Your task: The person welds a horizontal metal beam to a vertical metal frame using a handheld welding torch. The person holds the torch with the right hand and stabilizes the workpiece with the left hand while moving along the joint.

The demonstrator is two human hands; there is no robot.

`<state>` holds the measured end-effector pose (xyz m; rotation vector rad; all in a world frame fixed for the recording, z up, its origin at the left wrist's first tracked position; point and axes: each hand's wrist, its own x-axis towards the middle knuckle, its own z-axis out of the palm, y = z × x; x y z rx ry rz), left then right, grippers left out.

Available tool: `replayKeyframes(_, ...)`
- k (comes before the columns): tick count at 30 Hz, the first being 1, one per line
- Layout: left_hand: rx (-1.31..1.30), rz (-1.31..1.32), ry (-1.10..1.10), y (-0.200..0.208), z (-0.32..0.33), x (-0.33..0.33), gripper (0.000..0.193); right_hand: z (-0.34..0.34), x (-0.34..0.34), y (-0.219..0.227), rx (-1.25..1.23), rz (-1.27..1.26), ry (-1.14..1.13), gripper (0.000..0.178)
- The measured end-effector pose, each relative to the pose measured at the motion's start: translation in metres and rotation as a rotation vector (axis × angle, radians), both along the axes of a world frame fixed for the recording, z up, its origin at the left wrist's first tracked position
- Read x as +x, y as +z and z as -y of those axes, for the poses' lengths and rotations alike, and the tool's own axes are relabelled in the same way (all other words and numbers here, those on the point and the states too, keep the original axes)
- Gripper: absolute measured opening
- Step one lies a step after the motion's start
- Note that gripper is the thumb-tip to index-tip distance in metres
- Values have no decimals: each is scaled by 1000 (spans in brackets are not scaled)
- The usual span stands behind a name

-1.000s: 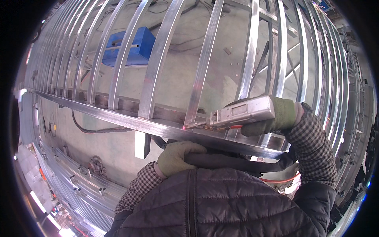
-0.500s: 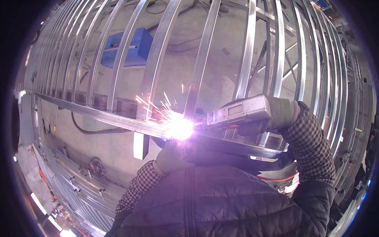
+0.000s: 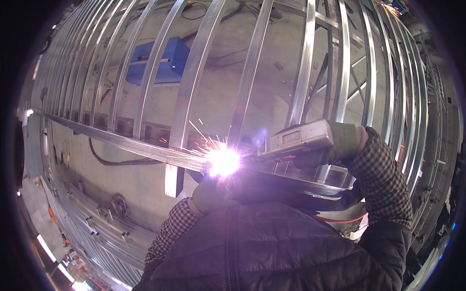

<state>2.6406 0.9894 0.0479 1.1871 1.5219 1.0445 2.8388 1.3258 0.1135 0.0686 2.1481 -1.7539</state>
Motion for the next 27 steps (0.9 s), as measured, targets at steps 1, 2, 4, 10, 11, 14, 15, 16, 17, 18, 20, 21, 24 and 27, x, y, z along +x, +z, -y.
replayKeyframes(1,6,-8,-4,-2,0,1,23,0,0,0,-1,-4,-7,57)
replayKeyframes(2,12,-15,-9,-5,0,2,24,0,0,-1,-1,4,-9,57)
replayKeyframes(4,15,-50,-27,-10,-1,2,25,0,1,-3,-22,24,-6,58)
replayKeyframes(10,18,-8,-7,-10,0,-2,29,-4,4,-12,-65,8,-15,58)
replayKeyframes(11,14,13,-5,-9,0,-2,29,-5,5,-13,-66,-2,-9,58)
replayKeyframes(14,-27,77,56,-9,-3,0,29,-6,5,-14,-73,45,-26,58)
replayKeyframes(15,-31,91,82,-10,-5,3,28,-6,5,-13,-53,39,-21,58)
replayKeyframes(16,-21,69,77,-11,-6,2,28,-6,5,-12,-33,33,-15,57)
replayKeyframes(17,-12,47,72,-11,-7,3,28,-5,4,-10,-24,22,-9,57)
replayKeyframes(18,10,-10,36,-11,-7,0,29,-5,4,-9,-4,14,-2,57)
replayKeyframes(20,10,-23,8,-10,-5,-4,31,-5,3,-6,21,-7,9,56)
replayKeyframes(21,-13,24,15,-8,-3,-4,33,-5,2,-4,3,-7,7,56)
replayKeyframes(24,21,-36,27,-9,-4,-5,36,-4,3,-2,-11,11,-4,56)
replayKeyframes(27,-5,-85,18,-8,-5,-6,38,-3,5,-4,-19,39,-21,55)
